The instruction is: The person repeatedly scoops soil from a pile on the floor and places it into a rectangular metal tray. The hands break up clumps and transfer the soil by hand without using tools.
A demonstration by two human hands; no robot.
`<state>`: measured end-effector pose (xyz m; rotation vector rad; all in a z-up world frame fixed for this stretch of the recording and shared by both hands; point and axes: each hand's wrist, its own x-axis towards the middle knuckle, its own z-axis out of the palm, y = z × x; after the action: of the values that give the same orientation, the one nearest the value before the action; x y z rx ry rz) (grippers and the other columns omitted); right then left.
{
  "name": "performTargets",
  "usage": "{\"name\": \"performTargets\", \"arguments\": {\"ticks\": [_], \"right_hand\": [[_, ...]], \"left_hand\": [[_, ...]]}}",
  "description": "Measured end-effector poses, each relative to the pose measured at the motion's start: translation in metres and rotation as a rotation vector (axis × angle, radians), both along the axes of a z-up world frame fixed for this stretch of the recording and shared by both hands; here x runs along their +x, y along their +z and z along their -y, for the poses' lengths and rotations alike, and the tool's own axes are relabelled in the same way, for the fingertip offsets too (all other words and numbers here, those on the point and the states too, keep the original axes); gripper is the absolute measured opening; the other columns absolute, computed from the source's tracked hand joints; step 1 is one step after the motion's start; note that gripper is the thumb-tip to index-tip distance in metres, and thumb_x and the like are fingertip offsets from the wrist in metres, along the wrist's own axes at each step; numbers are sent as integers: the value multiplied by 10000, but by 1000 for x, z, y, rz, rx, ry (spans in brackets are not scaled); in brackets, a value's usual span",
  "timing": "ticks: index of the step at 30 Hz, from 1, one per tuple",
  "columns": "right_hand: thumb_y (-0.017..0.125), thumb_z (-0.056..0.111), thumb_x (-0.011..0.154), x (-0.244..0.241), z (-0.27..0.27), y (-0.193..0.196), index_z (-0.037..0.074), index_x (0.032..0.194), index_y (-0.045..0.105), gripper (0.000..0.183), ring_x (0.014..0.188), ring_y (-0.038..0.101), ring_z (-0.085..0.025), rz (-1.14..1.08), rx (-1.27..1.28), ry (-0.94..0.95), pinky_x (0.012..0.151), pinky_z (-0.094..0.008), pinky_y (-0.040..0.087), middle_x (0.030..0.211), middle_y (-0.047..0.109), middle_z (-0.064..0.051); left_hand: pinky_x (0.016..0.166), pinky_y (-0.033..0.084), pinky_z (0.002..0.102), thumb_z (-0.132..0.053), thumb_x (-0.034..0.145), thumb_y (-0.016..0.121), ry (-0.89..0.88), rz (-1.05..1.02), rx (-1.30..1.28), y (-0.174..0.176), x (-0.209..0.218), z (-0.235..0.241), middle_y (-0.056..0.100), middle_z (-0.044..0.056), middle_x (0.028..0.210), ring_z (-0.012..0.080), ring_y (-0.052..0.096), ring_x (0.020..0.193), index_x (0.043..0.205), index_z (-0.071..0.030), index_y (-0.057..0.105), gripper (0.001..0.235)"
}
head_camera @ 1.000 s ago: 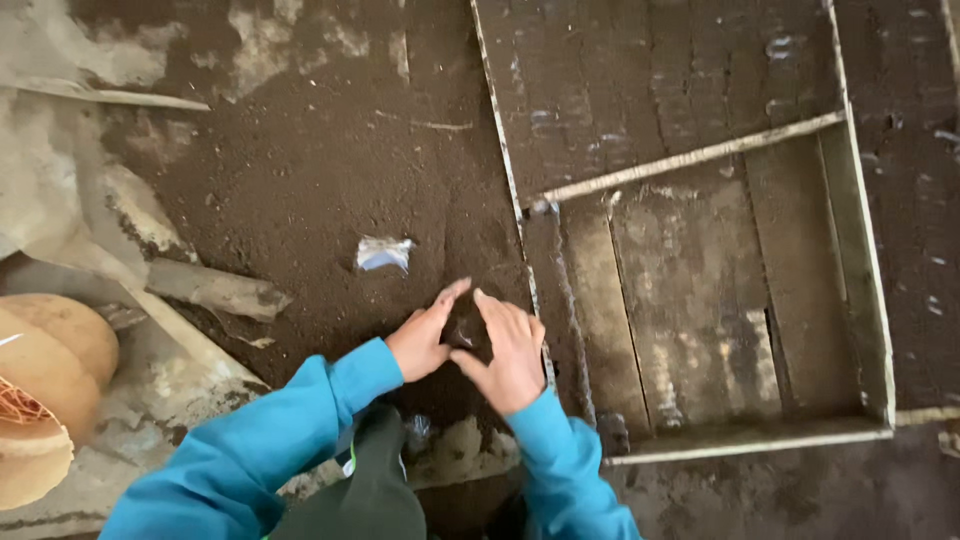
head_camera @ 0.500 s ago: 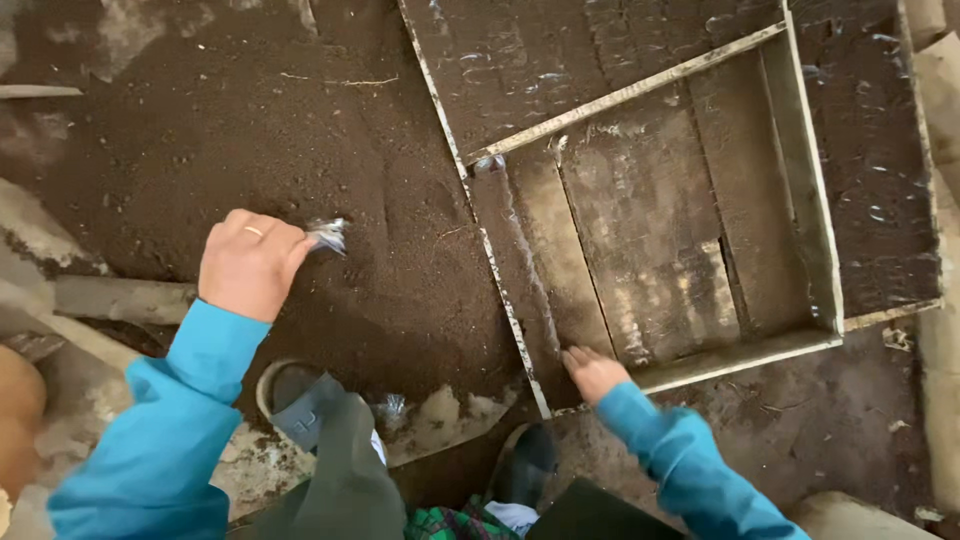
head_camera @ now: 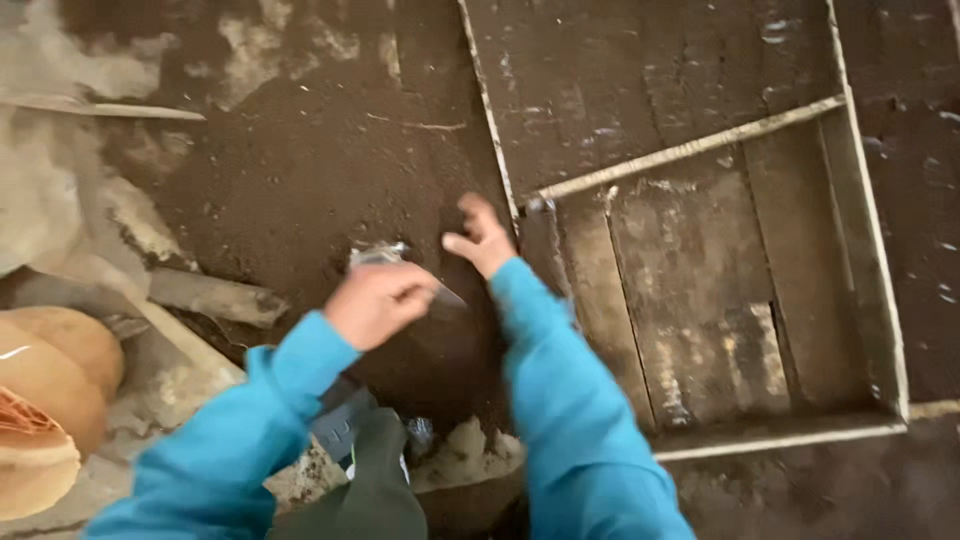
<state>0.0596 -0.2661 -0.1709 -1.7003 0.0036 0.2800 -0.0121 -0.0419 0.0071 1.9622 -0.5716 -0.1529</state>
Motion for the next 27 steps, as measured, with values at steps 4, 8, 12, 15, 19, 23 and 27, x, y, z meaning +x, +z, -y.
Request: {"name": "performTargets", "arguments": {"ticks": [4,8,12,15,19,23,27], "right_hand": [[739,517,857,-15,-36,108,115,1431,494,742,1213,551,-424,-599,333,-306,968,-549,510,1405,488,-243],[748,309,781,-30,-9,106,28,1072,727,405,982,644,-410,-518,421,-559,816,-502,542,1081,674,-262],[558,255,983,-56,-39,163,4,959,722,301,923,708,-341,-151,471,-240,840,-484,577,959,722,-230],[552,680,890,-34,5,93,214,1414,421,713,1273,521,-332,-244,-490,-146,1057,-503,451,1378,546,-140],[709,739,751,-35,-1,75,151,1313,625,818,1321,456,-371,-557,-98,-128,1119,-511,369,1382,549,-135],[718,534,817,-31,-3,81,86,1372,539,735,1402,294,-401,-510,102,-318,1146,-620,219,1494,392,-153],[506,433,951,-53,-15,134,64,1271,625,502,1276,462,-352,-175,124,-177,1097,-525,330,1324,548,-175]], "left_hand": [[761,556,475,-84,924,603,-188,-233,-17,-22,7,19,731,113,923,317,690,883,1036,-94,709,154],[886,497,504,-248,945,623,-333,83,173,-52,6,32,618,168,879,353,621,866,947,-68,720,204],[823,528,467,-168,937,600,-449,212,408,-68,11,31,616,134,622,290,616,665,762,-38,706,242],[910,465,470,-190,907,573,-261,562,448,-36,-3,43,643,203,588,336,666,694,663,-37,673,305],[902,475,411,-189,855,648,-330,525,278,-38,-1,25,625,120,807,284,622,930,790,-94,602,124],[893,479,424,-200,923,590,-330,483,213,-67,-3,28,521,106,837,317,571,943,859,-92,617,129],[905,466,413,-123,874,613,-373,642,328,-97,1,29,534,117,679,292,604,837,794,-68,630,99]]}}
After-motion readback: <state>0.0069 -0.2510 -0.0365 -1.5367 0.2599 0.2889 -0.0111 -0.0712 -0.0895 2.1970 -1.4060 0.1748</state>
